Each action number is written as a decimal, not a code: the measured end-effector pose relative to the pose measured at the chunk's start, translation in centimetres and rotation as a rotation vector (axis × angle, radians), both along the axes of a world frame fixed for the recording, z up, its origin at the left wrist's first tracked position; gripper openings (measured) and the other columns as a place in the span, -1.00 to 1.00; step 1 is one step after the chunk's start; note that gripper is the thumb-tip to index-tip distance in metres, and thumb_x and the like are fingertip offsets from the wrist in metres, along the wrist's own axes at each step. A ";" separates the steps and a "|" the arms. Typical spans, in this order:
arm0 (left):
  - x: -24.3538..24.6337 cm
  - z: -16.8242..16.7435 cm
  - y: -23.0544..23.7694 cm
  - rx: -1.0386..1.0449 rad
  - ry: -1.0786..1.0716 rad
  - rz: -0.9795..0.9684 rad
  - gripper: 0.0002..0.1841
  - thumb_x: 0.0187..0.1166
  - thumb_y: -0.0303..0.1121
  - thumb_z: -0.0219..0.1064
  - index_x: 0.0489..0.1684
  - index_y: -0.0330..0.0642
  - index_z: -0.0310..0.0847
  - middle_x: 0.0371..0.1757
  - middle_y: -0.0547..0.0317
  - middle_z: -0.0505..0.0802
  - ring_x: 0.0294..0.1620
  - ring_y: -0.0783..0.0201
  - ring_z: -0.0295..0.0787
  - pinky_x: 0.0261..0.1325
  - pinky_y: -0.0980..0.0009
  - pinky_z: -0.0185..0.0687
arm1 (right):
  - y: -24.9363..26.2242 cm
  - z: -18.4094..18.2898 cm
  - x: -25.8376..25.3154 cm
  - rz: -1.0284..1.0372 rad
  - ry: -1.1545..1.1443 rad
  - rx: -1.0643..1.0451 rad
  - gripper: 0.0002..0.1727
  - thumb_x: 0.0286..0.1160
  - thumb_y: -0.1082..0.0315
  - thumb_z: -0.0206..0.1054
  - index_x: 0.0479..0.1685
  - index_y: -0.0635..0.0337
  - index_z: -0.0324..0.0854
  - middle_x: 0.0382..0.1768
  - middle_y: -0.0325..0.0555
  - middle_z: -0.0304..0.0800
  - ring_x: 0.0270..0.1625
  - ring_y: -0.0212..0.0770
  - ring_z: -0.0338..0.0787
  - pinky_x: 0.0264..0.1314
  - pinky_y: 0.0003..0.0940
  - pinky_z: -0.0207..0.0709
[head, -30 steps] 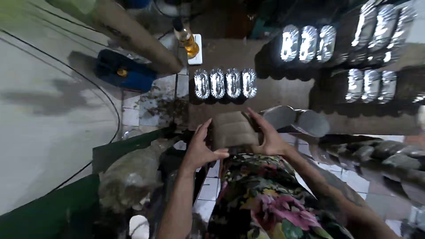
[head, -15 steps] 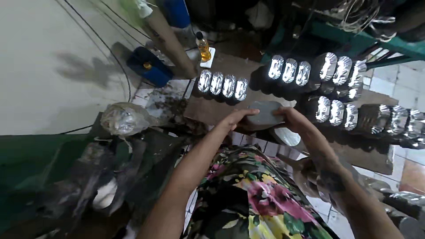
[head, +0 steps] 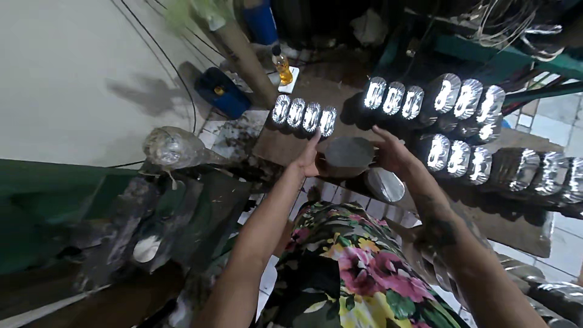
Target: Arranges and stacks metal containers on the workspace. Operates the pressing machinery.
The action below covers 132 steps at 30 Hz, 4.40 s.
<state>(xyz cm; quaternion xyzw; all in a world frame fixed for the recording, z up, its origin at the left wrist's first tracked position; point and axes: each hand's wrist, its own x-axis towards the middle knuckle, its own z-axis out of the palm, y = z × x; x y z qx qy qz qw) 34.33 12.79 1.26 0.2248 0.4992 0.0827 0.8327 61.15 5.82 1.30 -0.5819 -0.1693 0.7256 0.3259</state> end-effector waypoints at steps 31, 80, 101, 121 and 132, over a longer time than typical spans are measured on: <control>-2.0 5.3 0.9 1.307 0.315 -0.679 -0.34 0.12 0.05 0.76 0.18 -0.07 0.69 0.83 -0.03 0.29 0.60 -0.03 0.53 0.41 -0.01 0.71 | -1.9 6.6 0.0 0.524 -1.032 0.639 -0.22 0.02 -0.20 0.68 0.20 0.14 0.65 0.58 0.02 0.49 0.46 -0.01 0.66 0.39 0.05 0.66; 28.0 4.1 -31.7 0.496 -0.336 -1.396 -0.24 0.56 -0.08 0.46 0.69 -0.31 0.30 0.51 -0.14 0.65 0.41 0.09 0.71 0.39 0.16 0.72 | -54.1 -0.1 1.2 -1.905 -0.766 -0.214 -0.47 0.78 0.20 0.13 0.56 0.41 0.36 0.34 0.25 0.64 0.21 -0.01 0.78 0.18 -0.07 0.72; 41.9 1.2 -47.5 0.136 0.081 -1.244 -0.69 0.68 -0.31 0.14 0.28 -0.22 0.56 0.09 -0.04 0.81 0.07 0.11 0.78 0.15 0.13 0.72 | -59.6 1.0 10.4 -1.548 -0.190 -0.096 -0.45 0.80 0.27 0.08 0.74 0.10 0.20 0.34 0.11 0.68 0.30 -0.06 0.77 0.36 -0.08 0.68; 25.3 1.6 -30.7 0.272 -0.173 -0.974 -0.20 0.27 -0.17 0.68 0.53 -0.33 0.47 0.21 -0.05 0.85 0.15 0.14 0.84 0.25 0.16 0.81 | -49.9 0.7 9.0 -0.880 -0.059 0.096 0.00 0.08 0.15 0.66 0.69 0.19 0.32 0.40 0.03 0.67 0.27 -0.13 0.79 0.26 -0.16 0.76; 29.7 -11.6 -23.5 0.935 -0.079 -0.616 0.23 0.03 -0.77 0.42 0.95 0.08 -0.13 0.89 0.12 0.22 0.74 0.15 0.39 0.60 0.09 0.60 | -34.5 -14.7 17.1 -0.589 -0.749 0.630 0.16 -0.05 0.46 0.49 0.87 0.15 0.08 0.86 0.06 0.04 0.84 -0.05 0.19 0.77 0.00 0.33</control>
